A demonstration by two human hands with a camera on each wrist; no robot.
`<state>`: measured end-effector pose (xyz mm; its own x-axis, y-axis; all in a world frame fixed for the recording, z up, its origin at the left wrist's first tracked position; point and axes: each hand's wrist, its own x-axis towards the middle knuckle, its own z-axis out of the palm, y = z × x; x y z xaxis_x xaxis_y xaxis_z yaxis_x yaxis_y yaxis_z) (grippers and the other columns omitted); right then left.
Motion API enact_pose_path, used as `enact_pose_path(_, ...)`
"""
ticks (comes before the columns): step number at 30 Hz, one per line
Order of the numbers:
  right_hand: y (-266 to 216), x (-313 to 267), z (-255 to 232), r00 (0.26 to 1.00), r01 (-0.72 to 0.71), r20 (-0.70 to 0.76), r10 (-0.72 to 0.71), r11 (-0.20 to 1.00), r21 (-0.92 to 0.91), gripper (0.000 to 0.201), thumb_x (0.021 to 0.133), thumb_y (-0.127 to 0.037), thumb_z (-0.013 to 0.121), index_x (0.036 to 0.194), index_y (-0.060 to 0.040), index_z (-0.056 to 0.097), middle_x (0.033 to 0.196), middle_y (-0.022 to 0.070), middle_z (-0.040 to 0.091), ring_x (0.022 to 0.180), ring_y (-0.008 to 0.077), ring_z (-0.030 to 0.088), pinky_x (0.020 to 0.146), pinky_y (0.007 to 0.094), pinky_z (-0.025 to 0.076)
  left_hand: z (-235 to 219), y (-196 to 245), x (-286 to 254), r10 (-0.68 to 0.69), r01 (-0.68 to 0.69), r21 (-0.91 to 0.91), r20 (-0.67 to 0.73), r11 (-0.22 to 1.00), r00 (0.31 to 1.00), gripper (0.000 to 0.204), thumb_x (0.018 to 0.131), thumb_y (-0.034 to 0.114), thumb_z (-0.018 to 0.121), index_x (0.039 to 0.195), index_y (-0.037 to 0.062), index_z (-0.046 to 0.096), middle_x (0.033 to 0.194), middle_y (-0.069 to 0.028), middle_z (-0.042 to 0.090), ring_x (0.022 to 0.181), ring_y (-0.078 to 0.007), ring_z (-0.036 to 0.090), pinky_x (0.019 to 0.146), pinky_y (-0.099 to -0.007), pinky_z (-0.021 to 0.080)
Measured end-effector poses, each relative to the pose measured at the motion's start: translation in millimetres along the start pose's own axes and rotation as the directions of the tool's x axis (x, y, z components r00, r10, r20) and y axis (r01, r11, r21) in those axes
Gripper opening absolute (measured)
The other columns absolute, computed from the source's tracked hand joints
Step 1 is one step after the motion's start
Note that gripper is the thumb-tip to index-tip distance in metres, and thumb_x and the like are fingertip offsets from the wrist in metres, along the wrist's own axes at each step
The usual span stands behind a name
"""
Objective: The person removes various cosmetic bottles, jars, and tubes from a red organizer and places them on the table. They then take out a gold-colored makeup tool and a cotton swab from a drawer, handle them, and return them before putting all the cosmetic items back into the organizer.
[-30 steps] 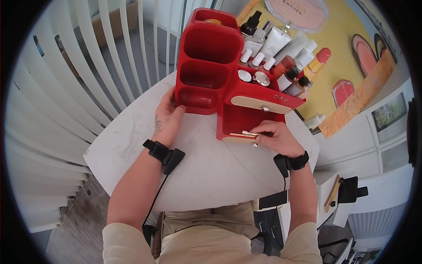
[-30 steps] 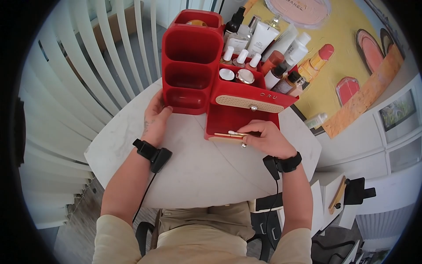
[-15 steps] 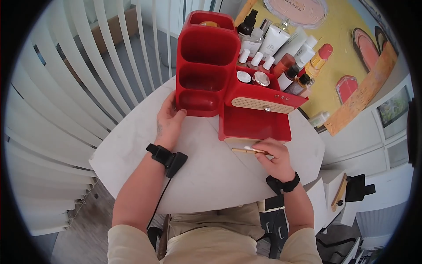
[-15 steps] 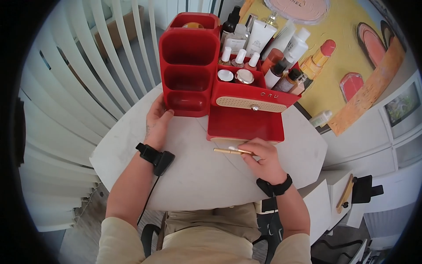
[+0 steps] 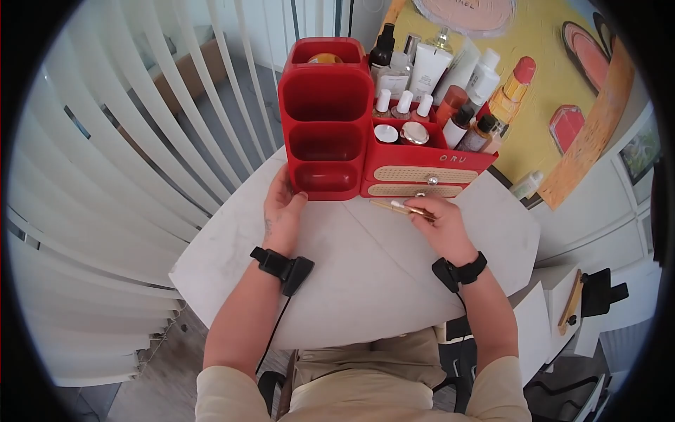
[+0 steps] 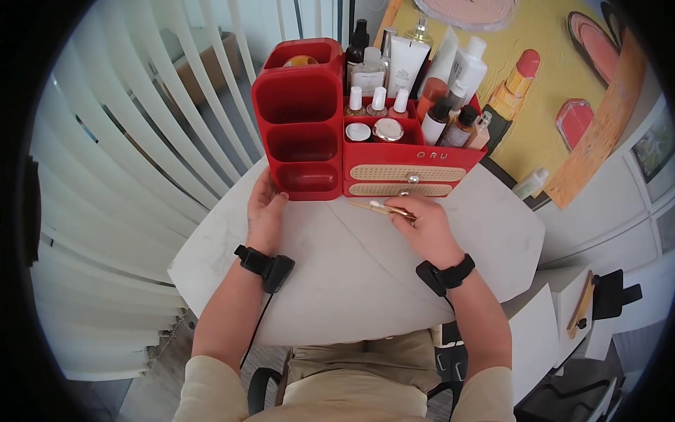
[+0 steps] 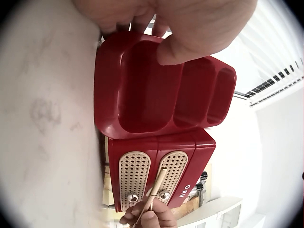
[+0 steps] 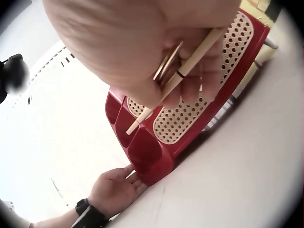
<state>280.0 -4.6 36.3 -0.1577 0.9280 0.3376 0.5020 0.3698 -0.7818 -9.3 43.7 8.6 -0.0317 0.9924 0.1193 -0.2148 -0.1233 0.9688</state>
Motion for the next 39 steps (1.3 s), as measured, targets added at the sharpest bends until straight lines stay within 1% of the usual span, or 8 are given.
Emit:
enact_pose_path(5,1,-8,4,0.939,-0.018,0.337,0.07,0.988,-0.155,0.027,0.078,-0.003,0.066,0.105,-0.0017,0.066,0.087,0.0114,0.065,0.08,0.025,0.065,0.075,0.035,0.053,-1,-3,-9,0.178,-0.155,0.115,-0.225,0.981,0.958,0.053,0.087,-0.005,0.046,0.14,0.0004,0.044,0.142,-0.0107,0.048,0.131,-0.0203,0.046,0.108,-0.033,0.036)
enact_pose_path(10,5,-5,-3,0.93,-0.049,0.358,0.079,0.995,-0.092,0.031,0.075,-0.002,0.067,0.106,-0.003,0.066,0.09,0.0116,0.065,0.083,0.0279,0.064,0.077,0.0363,0.053,6,3,-29,0.288,-0.256,0.2,-0.151,0.946,0.946,0.036,0.086,-0.008,0.047,0.12,0.0001,0.057,0.117,-0.0061,0.061,0.106,-0.0148,0.058,0.093,-0.0273,0.045)
enact_pose_path(12,8,-8,-6,0.931,-0.09,0.352,0.101,0.995,-0.05,0.032,0.075,-0.002,0.066,0.107,-0.0035,0.067,0.092,0.0117,0.064,0.085,0.0283,0.064,0.078,0.0361,0.052,11,0,-35,0.111,-0.135,0.201,0.126,0.97,0.986,0.031,0.086,-0.007,0.053,0.115,0.0017,0.06,0.108,-0.0042,0.064,0.093,-0.0113,0.059,0.085,-0.0245,0.047)
enact_pose_path(17,24,-15,-16,0.955,-0.081,0.286,0.079,0.997,-0.005,0.031,0.075,-0.003,0.067,0.105,-0.0022,0.067,0.096,0.0127,0.063,0.089,0.0288,0.063,0.08,0.0357,0.051,44,5,-53,-0.283,0.099,0.487,0.32,0.868,0.904,0.033,0.087,-0.006,0.058,0.12,-0.0007,0.059,0.114,-0.0041,0.062,0.089,-0.0092,0.058,0.082,-0.0238,0.049)
enact_pose_path(26,36,-17,-21,0.982,0.008,0.189,0.004,0.998,-0.064,0.017,0.082,-0.009,0.064,0.095,0.0005,0.069,0.086,0.0141,0.063,0.082,0.0311,0.062,0.074,0.0373,0.05,46,-4,-51,-0.291,0.137,0.393,0.364,0.909,0.885,0.044,0.087,-0.005,0.058,0.131,-0.0003,0.051,0.116,-0.0094,0.063,0.091,-0.0115,0.06,0.079,-0.0242,0.05)
enact_pose_path(32,19,-14,-21,0.963,-0.229,0.163,0.215,0.971,0.068,0.018,0.084,-0.012,0.061,0.095,-0.0008,0.069,0.076,0.0148,0.066,0.069,0.0293,0.063,0.067,0.0367,0.05,44,5,-50,-0.342,0.207,0.362,0.36,0.909,0.868,0.047,0.088,-0.001,0.06,0.134,0.0013,0.048,0.117,-0.0118,0.064,0.088,-0.0118,0.063,0.066,-0.0211,0.048)
enact_pose_path(34,10,-11,-15,0.933,-0.139,0.341,0.119,0.99,0.033,0.019,0.087,-0.007,0.057,0.1,0.0017,0.068,0.076,0.0091,0.067,0.066,0.0171,0.061,0.064,0.0308,0.049,49,13,-53,-0.341,0.214,0.35,0.357,0.912,0.87,0.048,0.088,-0.001,0.06,0.134,0.0017,0.048,0.117,-0.0119,0.063,0.088,-0.0115,0.063,0.065,-0.021,0.048)
enact_pose_path(39,-12,5,-7,0.772,-0.158,0.622,0.132,0.987,-0.013,0.022,0.088,-0.012,0.056,0.101,0.0,0.069,0.071,0.0049,0.066,0.065,0.0127,0.06,0.062,0.0284,0.047,46,8,-54,-0.263,0.168,0.296,0.316,0.94,0.912,0.041,0.09,0.002,0.061,0.13,0.0013,0.051,0.107,-0.0094,0.065,0.081,-0.0095,0.062,0.061,-0.0207,0.047)
